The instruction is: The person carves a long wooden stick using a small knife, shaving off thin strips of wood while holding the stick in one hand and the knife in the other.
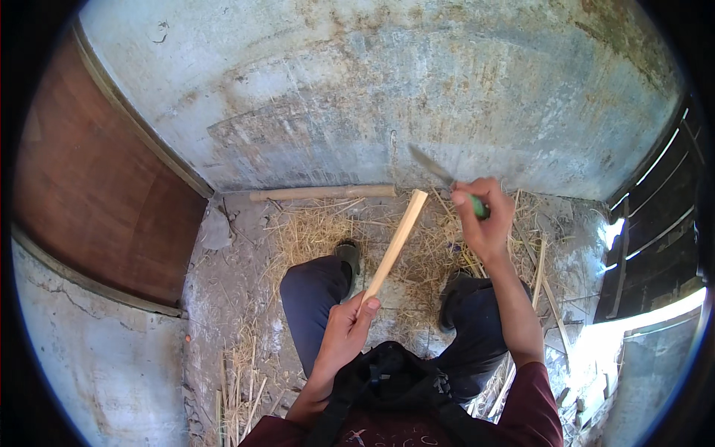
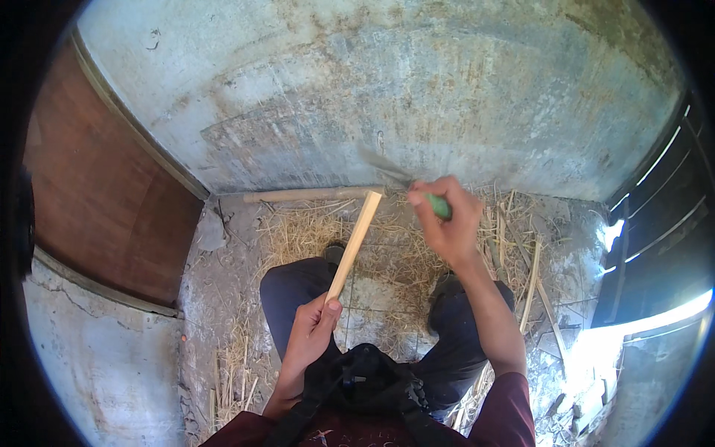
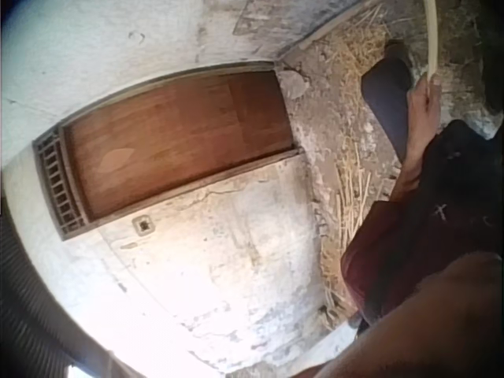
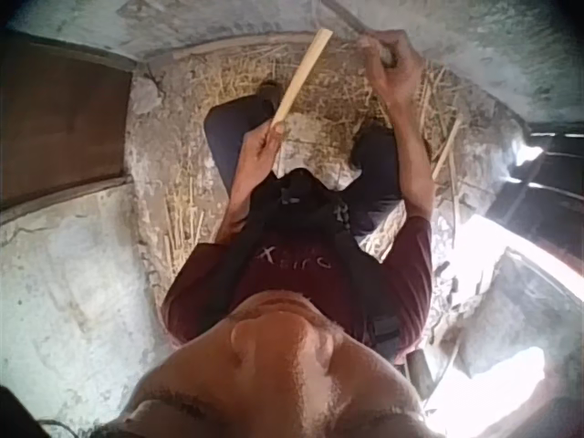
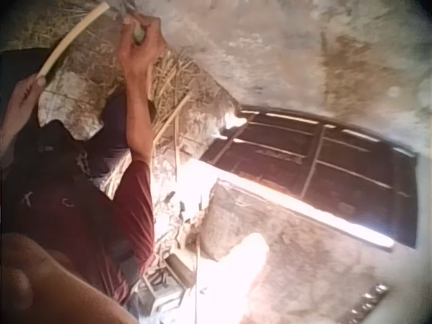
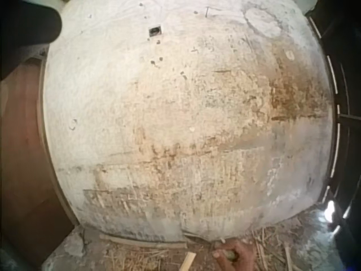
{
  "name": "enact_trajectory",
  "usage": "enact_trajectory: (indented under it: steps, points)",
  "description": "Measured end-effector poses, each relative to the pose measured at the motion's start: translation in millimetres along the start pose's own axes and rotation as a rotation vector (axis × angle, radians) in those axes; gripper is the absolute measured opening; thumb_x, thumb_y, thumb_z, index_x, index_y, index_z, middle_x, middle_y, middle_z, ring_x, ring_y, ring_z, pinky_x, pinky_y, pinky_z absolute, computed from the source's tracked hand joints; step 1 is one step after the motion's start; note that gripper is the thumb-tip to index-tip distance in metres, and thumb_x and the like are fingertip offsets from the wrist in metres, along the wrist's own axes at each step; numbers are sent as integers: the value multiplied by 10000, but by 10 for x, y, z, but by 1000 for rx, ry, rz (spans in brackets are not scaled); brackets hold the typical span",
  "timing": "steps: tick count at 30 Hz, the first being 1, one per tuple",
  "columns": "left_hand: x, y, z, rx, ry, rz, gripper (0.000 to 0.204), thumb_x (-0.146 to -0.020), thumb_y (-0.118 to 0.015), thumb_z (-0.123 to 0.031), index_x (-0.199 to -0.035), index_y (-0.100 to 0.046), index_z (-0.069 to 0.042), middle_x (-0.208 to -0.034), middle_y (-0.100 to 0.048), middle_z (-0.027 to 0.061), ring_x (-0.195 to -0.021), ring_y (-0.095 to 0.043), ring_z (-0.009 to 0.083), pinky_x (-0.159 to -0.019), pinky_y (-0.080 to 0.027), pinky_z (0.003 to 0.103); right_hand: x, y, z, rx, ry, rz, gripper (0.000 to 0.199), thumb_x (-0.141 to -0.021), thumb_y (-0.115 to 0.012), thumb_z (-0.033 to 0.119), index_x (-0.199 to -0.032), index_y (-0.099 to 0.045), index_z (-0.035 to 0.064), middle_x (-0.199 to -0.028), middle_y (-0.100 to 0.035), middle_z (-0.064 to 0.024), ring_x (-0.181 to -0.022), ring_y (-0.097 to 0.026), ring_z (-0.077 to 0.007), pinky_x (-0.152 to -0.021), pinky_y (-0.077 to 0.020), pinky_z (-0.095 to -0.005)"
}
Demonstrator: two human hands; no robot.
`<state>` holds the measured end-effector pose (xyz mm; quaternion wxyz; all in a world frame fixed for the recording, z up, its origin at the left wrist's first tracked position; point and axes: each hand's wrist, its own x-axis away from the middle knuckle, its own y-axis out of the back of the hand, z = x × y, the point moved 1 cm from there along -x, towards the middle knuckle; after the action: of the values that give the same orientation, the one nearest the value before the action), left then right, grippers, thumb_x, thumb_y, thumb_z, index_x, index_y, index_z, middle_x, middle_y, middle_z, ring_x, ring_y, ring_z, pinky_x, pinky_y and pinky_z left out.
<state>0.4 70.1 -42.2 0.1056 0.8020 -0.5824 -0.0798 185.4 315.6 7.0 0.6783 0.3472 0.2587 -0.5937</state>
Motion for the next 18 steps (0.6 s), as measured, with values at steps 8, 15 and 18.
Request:
enact_trajectory:
  steps: [8, 15, 18]
  points:
    - [-102, -55, -81, 46, -53, -64, 418, -1164, -512, -343, -913, -584, -16, -647, -463, 15, -580, -396, 102, -539, -329, 328, 243, -291, 325, -10, 403, 217, 240, -823, -918, 136, -927, -716, 57, -794, -741, -85, -576, -686, -220, -510, -517, -324]
    - [-102, -31, -210, 40, -65, -60, 431, -1165, -492, -399, -996, -614, -22, -711, -448, -33, -629, -379, 54, -559, -305, 282, 408, -434, 469, 83, 591, 301, 247, -799, -939, 244, -922, -763, 124, -753, -632, 11, -526, -601, -135, -466, -449, -280]
    - [-121, -15, -189, 127, -98, -65, 450, -1172, -463, -427, -1034, -616, -27, -749, -441, -71, -631, -353, 28, -558, -284, 241, 466, -456, 501, 80, 619, 318, 245, -810, -935, 259, -926, -759, 133, -776, -630, 15, -525, -576, -120, -466, -440, -269]
